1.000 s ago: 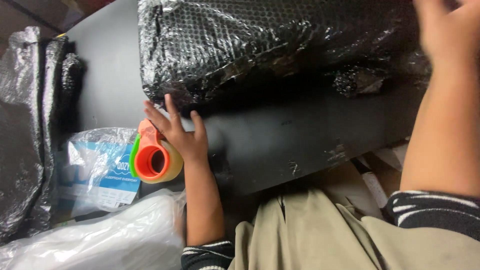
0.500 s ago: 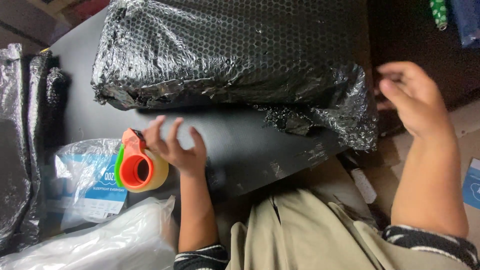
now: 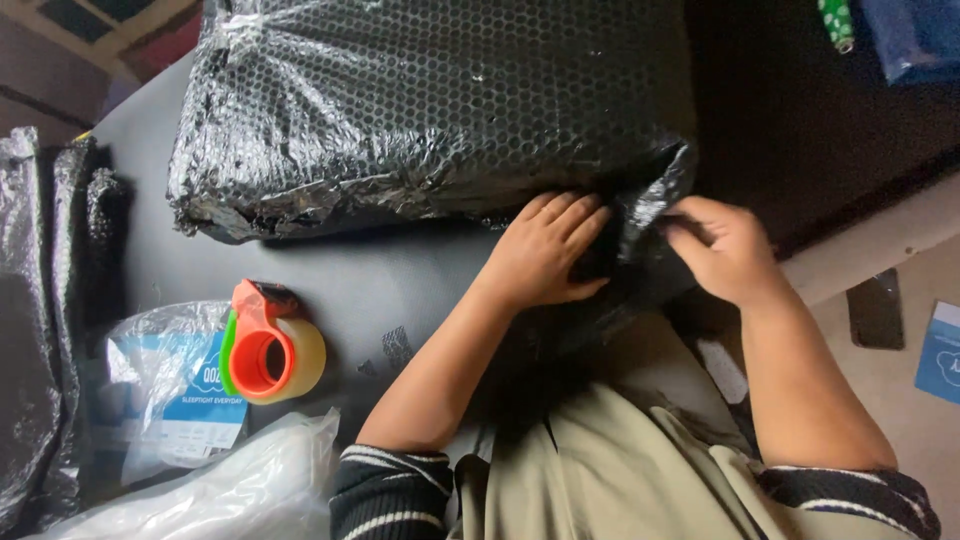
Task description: Wrapping a green object in black bubble wrap and securing it with clear tape from a dispenser.
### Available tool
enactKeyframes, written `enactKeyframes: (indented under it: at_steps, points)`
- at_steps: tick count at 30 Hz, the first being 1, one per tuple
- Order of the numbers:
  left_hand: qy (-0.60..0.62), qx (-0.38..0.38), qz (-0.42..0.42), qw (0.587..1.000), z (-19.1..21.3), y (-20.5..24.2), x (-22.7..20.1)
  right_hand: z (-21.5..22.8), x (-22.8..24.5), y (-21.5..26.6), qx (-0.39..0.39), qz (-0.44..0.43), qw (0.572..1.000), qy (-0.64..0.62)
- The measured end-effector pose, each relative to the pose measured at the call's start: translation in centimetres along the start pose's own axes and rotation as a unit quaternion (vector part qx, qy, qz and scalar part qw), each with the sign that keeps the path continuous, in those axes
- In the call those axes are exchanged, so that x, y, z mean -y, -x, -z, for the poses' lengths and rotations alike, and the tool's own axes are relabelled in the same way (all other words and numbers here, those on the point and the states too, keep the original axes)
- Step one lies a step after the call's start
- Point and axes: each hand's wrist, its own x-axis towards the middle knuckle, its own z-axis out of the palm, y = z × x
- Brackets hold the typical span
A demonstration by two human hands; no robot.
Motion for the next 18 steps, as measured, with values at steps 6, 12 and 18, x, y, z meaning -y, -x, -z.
enactKeyframes:
  at_steps: [6,12,18]
  points:
    - [0.015,-0.141,-0.048,0.989,-3.4,1.6,1.2,-1.8,3.1,-1.5,0.018,0.153,0.981,0.121]
    - [0.022,-0.205,-0.056,0.977,-2.2,1.4,0.7,-3.3,1.6,-1.6,0.023,0.136,0.983,0.12]
    - [-0.067,-0.169,-0.002,0.983,-0.2,1.0,-0.5,-3.4,2.3,-1.7,0.023,0.164,0.972,0.165]
